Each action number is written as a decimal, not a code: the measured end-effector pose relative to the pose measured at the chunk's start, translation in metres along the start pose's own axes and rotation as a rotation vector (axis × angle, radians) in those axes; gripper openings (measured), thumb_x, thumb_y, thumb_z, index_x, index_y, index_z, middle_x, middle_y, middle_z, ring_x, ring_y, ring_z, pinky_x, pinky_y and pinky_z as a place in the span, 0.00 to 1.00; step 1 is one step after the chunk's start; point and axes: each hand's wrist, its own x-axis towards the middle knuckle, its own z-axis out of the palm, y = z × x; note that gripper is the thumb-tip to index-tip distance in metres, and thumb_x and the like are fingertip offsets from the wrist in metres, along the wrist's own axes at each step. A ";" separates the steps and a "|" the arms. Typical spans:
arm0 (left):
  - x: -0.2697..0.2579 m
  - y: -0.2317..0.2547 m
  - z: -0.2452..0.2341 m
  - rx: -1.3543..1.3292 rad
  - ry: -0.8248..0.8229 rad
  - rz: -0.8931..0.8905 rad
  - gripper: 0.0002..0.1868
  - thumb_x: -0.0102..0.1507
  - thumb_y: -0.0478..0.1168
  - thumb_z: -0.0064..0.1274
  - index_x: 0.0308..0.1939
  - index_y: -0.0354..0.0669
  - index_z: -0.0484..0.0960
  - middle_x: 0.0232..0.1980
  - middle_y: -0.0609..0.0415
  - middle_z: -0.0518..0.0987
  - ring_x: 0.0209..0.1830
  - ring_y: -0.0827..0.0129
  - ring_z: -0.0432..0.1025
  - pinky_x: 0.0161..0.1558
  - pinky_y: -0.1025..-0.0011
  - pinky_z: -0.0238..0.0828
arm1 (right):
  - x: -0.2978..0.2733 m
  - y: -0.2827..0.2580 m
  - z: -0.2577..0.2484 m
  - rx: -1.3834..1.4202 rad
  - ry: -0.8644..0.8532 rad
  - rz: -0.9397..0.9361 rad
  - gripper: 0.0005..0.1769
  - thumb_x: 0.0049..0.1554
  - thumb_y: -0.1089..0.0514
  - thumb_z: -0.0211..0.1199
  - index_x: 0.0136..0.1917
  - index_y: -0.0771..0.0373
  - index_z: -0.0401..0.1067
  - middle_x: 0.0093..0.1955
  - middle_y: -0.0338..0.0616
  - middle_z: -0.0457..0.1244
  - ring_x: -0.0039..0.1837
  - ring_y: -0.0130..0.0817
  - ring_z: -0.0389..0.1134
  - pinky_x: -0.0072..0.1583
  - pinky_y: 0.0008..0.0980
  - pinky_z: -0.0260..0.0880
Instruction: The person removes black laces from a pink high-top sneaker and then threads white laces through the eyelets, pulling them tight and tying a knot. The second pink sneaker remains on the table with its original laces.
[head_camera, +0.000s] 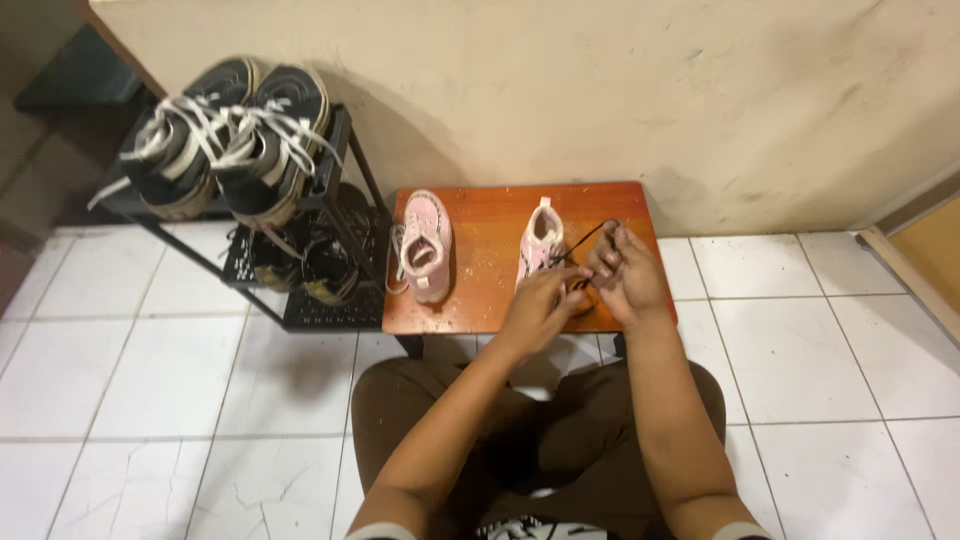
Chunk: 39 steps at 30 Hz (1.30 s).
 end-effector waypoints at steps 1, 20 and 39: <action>0.002 0.006 0.006 -0.003 -0.058 -0.133 0.17 0.70 0.47 0.50 0.54 0.36 0.78 0.45 0.42 0.81 0.48 0.52 0.74 0.50 0.57 0.69 | 0.002 0.002 -0.002 0.039 -0.017 -0.005 0.11 0.70 0.51 0.47 0.54 0.57 0.66 0.33 0.33 0.52 0.35 0.26 0.53 0.46 0.31 0.61; 0.005 -0.019 -0.063 -0.125 0.167 -0.511 0.09 0.67 0.41 0.61 0.38 0.38 0.83 0.24 0.67 0.66 0.24 0.84 0.56 0.27 0.79 0.52 | -0.004 0.022 -0.098 -0.062 0.340 0.056 0.12 0.72 0.49 0.50 0.50 0.55 0.66 0.33 0.31 0.52 0.33 0.25 0.52 0.39 0.27 0.59; 0.032 0.027 -0.056 0.264 -0.194 -0.216 0.14 0.60 0.48 0.58 0.46 0.47 0.85 0.36 0.52 0.82 0.35 0.54 0.78 0.35 0.59 0.72 | -0.005 0.085 -0.026 -0.603 -0.141 -0.167 0.11 0.68 0.57 0.52 0.58 0.65 0.68 0.52 0.38 0.67 0.54 0.24 0.67 0.56 0.25 0.69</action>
